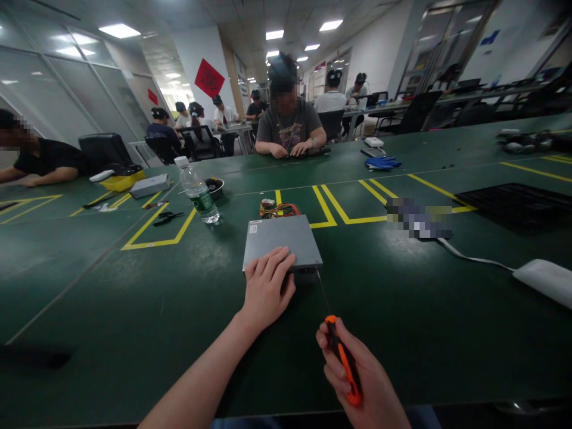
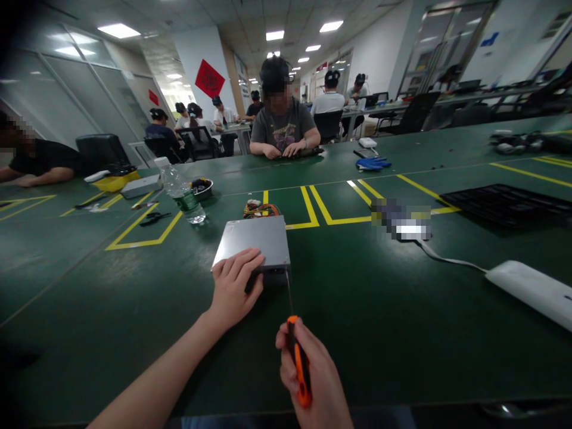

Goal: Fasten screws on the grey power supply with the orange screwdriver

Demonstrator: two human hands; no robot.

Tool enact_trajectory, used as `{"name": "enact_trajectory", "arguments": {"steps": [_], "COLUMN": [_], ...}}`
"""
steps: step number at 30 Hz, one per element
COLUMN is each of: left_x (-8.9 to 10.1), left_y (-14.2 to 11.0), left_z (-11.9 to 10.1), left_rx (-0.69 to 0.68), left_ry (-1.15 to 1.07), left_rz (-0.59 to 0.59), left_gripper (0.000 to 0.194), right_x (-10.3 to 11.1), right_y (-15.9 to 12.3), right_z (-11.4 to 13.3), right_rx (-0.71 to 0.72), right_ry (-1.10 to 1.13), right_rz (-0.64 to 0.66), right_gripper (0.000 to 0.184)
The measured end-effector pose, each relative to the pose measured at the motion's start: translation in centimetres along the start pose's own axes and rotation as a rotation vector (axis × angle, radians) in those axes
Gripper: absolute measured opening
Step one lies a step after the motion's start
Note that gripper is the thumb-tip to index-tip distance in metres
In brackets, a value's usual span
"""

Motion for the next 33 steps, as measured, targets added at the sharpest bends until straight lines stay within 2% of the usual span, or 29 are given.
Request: {"name": "enact_trajectory", "arguments": {"steps": [7,11,16,23,29,33], "left_x": [-0.13,-0.01,0.12,0.07,0.08,0.15], "left_y": [0.05,0.07,0.15,0.13,0.13,0.08], "left_z": [0.08,0.13,0.07,0.13,0.07,0.1], "left_rx": [0.017,0.024,0.024,0.028,0.027,0.029], "left_ry": [0.018,0.006,-0.008,-0.016,0.0,0.003], "left_rz": [-0.021,-0.026,-0.028,-0.025,-0.036,-0.051], "left_gripper": [0.03,0.028,0.028,0.028,0.027,0.027], "right_x": [0.25,0.3,0.05,0.25,0.33,0.15], "right_y": [0.26,0.12,0.02,0.11,0.09,0.1], "right_z": [-0.05,-0.11,-0.29,-0.31,-0.64,-0.35], "right_rx": [0.038,0.026,-0.008,0.013,-0.018,0.018], "right_ry": [-0.072,-0.035,0.025,-0.02,0.046,-0.004], "right_rz": [-0.019,-0.053,-0.031,-0.003,-0.027,-0.015], "right_gripper": [0.035,0.04,0.046,0.036,0.046,0.042]}}
Point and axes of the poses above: each hand's wrist, its own y-axis towards the middle knuckle, its own x-axis out of the back of the hand, z = x × y, the point moved 8 cm from there along y, towards the middle knuckle, and after that the axes turned 11 degrees about z, right-handed, at the moved point
